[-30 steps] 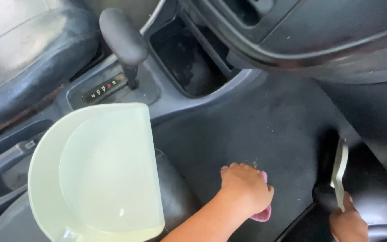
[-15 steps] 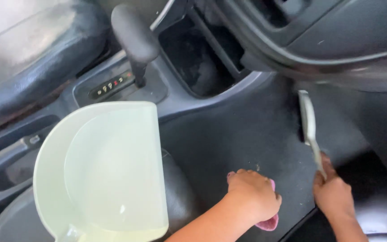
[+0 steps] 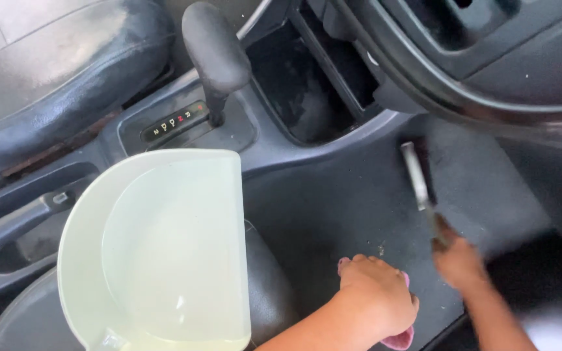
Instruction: The person cleans the interior of a car using a small brush and a dustpan. They sweep debris from the door sill and floor mat into the dustpan and wipe the driver's seat with a pink cloth.
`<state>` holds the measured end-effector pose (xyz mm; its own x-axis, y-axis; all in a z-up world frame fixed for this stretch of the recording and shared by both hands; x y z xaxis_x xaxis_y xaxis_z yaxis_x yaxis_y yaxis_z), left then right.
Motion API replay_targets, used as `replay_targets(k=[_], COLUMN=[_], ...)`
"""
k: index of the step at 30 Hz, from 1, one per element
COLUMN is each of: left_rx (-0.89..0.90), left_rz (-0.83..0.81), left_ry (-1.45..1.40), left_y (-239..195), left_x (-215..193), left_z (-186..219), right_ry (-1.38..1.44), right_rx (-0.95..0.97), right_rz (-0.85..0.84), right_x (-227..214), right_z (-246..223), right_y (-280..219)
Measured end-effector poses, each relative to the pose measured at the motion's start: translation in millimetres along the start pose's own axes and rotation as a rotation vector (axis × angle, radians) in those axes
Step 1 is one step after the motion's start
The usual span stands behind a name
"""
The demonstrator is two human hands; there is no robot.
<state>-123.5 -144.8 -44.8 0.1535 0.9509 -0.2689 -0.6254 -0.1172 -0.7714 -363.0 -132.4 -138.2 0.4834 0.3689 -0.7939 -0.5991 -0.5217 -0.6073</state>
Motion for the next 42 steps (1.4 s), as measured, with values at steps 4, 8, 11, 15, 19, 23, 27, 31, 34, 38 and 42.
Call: replay_targets(k=[4, 8, 11, 15, 19, 23, 27, 31, 34, 38, 42], left_rx=[0.015, -0.001, 0.005, 0.002, 0.001, 0.015, 0.007, -0.009, -0.027, -0.027, -0.05], left_rz=[0.042, -0.028, -0.019, -0.015, -0.041, -0.01, -0.013, 0.016, -0.035, -0.043, 0.009], left_ry=[-0.009, -0.026, -0.011, -0.005, 0.012, -0.006, 0.002, -0.015, -0.026, -0.002, -0.024], left_y=[5, 1, -1, -2, -6, -3, -3, -1, -7, -2, 4], left_x=[-1, -4, -5, -7, -8, -6, -10, -6, -10, -8, -11], left_z=[-1, 1, 0, -2, -2, 0, -2, -4, -6, -4, -7], right_ry=[0.221, 0.291, 0.072, 0.088, 0.538, 0.793, 0.075, 0.295, 0.118, -0.068, 0.25], right_rx=[-0.243, -0.289, 0.07, -0.177, -0.185, -0.103, -0.021, -0.316, 0.088, 0.188, -0.001], right_rz=[-0.135, 0.043, 0.099, -0.054, -0.265, -0.062, -0.018, -0.078, 0.029, 0.042, -0.122], right_x=[15, -41, -47, -11, -24, -21, 18, 18, -25, 31, 65], right_z=[-3, -9, -26, -44, -18, 20, 1, 23, 39, 114, 27], right_y=[8, -3, -8, 9, -19, -14, -17, -28, -73, -15, -48])
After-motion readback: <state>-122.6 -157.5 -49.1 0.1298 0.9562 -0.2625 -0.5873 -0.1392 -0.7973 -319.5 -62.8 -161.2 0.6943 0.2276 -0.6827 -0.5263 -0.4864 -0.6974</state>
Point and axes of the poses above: each hand's wrist, its own y-axis towards the middle knuckle, its own x-axis out of the palm, z = x × y, the point moved 4 cm from there along y, towards the middle knuckle, and after that the axes turned 9 degrees about -z, right-handed, at the moved point
